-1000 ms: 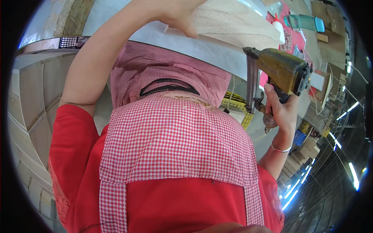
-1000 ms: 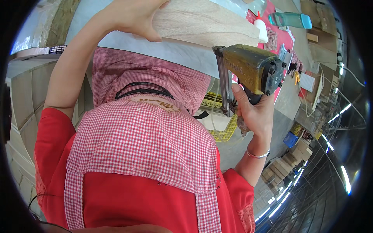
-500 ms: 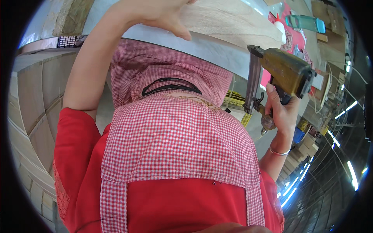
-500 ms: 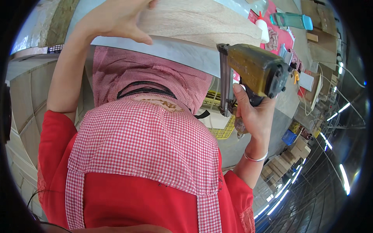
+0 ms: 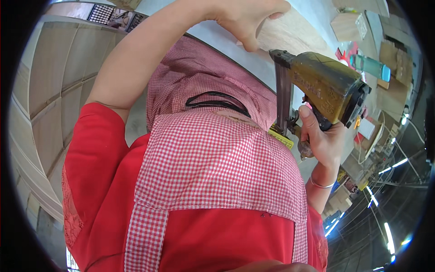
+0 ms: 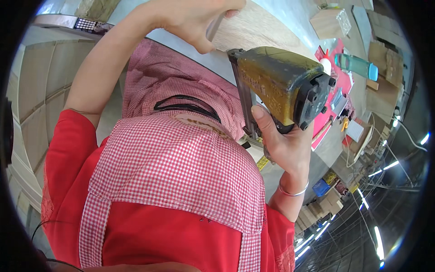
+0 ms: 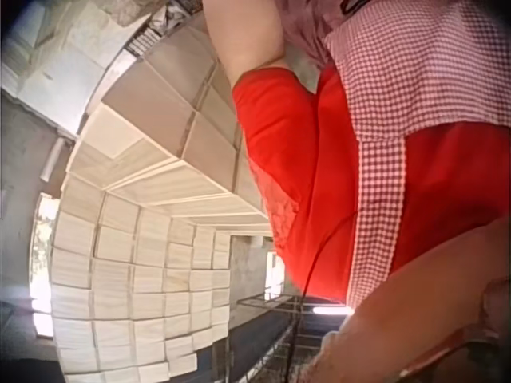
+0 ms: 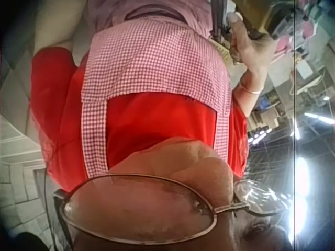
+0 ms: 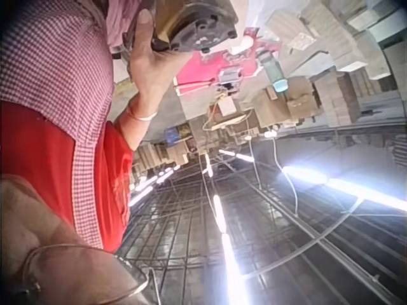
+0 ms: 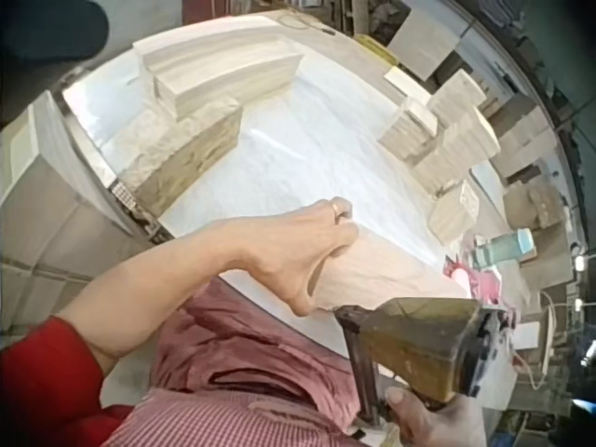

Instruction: The recorder is assembling wooden boxes by applying glue to the edges and using a pneumatic nail gun to join the pieces together at a workbench.

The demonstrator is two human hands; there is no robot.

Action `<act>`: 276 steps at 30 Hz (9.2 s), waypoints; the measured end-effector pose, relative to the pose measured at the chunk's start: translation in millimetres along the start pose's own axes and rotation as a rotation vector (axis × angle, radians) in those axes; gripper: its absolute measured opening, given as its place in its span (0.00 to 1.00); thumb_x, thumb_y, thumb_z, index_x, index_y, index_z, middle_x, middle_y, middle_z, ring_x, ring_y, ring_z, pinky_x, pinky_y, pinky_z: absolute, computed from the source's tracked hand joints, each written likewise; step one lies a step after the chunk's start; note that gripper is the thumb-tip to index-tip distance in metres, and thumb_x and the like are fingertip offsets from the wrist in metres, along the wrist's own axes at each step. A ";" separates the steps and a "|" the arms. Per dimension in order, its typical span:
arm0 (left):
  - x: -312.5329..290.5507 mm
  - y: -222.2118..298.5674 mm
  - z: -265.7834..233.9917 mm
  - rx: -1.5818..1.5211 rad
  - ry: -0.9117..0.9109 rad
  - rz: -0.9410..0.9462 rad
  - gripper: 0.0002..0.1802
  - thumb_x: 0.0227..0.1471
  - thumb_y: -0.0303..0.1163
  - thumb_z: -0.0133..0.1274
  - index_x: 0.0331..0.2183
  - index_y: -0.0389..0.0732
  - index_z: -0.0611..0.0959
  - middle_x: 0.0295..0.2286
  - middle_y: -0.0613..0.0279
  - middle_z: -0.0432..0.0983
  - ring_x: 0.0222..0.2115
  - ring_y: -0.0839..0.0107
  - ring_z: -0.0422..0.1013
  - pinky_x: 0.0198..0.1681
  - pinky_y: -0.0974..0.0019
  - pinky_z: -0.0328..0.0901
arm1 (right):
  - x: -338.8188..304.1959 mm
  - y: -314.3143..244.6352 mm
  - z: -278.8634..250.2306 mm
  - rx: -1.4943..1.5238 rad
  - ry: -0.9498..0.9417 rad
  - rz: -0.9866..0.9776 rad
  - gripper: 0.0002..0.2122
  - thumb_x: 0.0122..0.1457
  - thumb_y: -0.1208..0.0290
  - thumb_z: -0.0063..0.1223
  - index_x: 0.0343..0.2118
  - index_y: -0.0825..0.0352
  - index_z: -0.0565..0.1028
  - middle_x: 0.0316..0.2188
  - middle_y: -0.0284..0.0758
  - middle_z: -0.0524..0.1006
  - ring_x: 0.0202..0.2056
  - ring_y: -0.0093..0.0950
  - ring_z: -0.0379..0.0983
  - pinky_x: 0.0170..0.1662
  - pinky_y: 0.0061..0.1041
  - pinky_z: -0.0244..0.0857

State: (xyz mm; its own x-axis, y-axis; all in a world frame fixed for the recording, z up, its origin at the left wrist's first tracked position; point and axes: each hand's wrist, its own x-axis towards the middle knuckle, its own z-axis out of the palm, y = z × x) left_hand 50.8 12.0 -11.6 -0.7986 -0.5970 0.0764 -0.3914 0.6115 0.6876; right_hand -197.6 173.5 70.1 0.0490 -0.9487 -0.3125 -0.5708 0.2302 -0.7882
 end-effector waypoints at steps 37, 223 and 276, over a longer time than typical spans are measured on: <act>-144.2 39.9 85.5 0.205 0.678 -0.504 0.56 0.33 0.54 0.70 0.58 0.33 0.66 0.50 0.41 0.63 0.50 0.44 0.63 0.56 0.49 0.59 | -3.6 18.2 6.8 -0.162 0.032 -0.152 0.18 0.55 0.74 0.65 0.46 0.69 0.72 0.22 0.27 0.73 0.17 0.15 0.66 0.18 0.17 0.58; 55.3 -4.6 135.9 -0.259 0.294 0.009 0.78 0.27 0.55 0.73 0.66 0.31 0.43 0.63 0.35 0.47 0.64 0.44 0.48 0.67 0.52 0.46 | -29.5 50.4 -59.4 -0.061 0.083 0.050 0.14 0.59 0.71 0.63 0.44 0.72 0.74 0.28 0.32 0.76 0.16 0.16 0.65 0.16 0.17 0.57; 30.5 -3.0 181.4 -0.143 0.585 0.006 0.75 0.24 0.49 0.74 0.67 0.38 0.46 0.59 0.45 0.60 0.59 0.52 0.61 0.67 0.47 0.47 | -3.4 7.2 -45.3 -0.264 0.207 0.123 0.09 0.61 0.71 0.60 0.37 0.72 0.74 0.17 0.29 0.72 0.13 0.15 0.64 0.15 0.17 0.55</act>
State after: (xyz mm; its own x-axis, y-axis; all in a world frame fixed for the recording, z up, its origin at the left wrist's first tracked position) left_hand -55.4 86.1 -142.4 -0.4007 -0.8052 0.4371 -0.2900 0.5640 0.7732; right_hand -239.0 168.6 89.5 -0.1850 -0.9473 -0.2616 -0.7553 0.3074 -0.5788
